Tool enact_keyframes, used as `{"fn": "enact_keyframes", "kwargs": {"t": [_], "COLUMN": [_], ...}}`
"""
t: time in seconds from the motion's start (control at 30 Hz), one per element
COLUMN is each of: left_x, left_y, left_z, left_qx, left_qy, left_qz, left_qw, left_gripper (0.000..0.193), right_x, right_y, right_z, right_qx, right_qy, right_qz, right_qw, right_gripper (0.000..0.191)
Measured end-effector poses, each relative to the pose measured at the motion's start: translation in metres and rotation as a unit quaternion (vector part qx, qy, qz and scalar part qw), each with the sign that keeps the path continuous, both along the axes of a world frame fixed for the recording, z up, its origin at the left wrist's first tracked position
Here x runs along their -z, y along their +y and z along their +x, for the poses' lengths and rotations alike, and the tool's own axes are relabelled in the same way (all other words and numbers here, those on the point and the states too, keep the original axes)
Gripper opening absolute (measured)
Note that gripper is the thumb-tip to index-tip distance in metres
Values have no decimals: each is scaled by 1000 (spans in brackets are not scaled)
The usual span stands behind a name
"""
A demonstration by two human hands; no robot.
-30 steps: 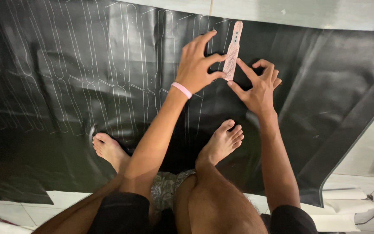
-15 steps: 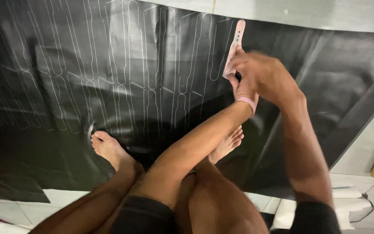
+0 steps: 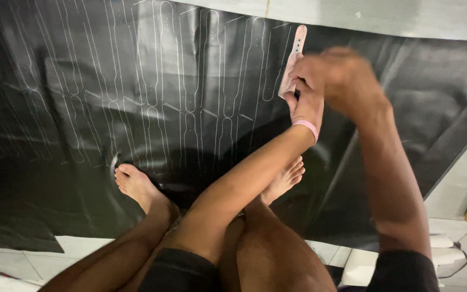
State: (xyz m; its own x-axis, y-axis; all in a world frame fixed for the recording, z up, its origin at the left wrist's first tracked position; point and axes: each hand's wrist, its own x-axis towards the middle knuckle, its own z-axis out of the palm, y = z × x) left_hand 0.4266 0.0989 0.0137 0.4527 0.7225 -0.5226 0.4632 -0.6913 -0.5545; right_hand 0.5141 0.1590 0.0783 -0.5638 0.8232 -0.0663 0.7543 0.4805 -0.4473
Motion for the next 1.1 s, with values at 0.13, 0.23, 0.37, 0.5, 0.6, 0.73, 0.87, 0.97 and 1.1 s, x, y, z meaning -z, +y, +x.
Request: {"fn": "enact_keyframes", "kwargs": {"t": [0.13,0.23,0.37,0.5,0.6,0.73,0.87,0.97,1.1], "left_x": [-3,5,17,19,14,5,-1,-2,-2], "left_y": [10,13,18,32,48,60,63,63,66], "left_z": [-6,-12,-27,-58,-90,-112,-115,-116,-118], "left_qx": [-52,-47,-188,-214,-138,-146,-152,-151,-149], "left_qy": [-65,-108,-388,-505,-523,-563,-573,-581,-581], "left_qz": [52,19,-8,-46,-38,-94,-118,-104,-138], "left_qw": [995,993,902,835,840,808,797,793,788], "left_gripper": [68,68,47,27,19,31,39,46,54], "right_x": [7,14,18,18,21,17,2,1,11], "right_y": [21,25,16,0,-15,-52,-104,-117,-108], "right_z": [16,21,19,17,10,-11,-31,-33,-36], "right_qx": [60,69,107,115,147,146,159,152,158], "right_qy": [54,54,49,61,52,72,51,112,120], "right_qz": [48,56,56,82,82,90,35,10,1], "right_qw": [996,995,991,988,984,983,985,982,980], "right_gripper": [24,27,27,26,26,31,29,22,26]}}
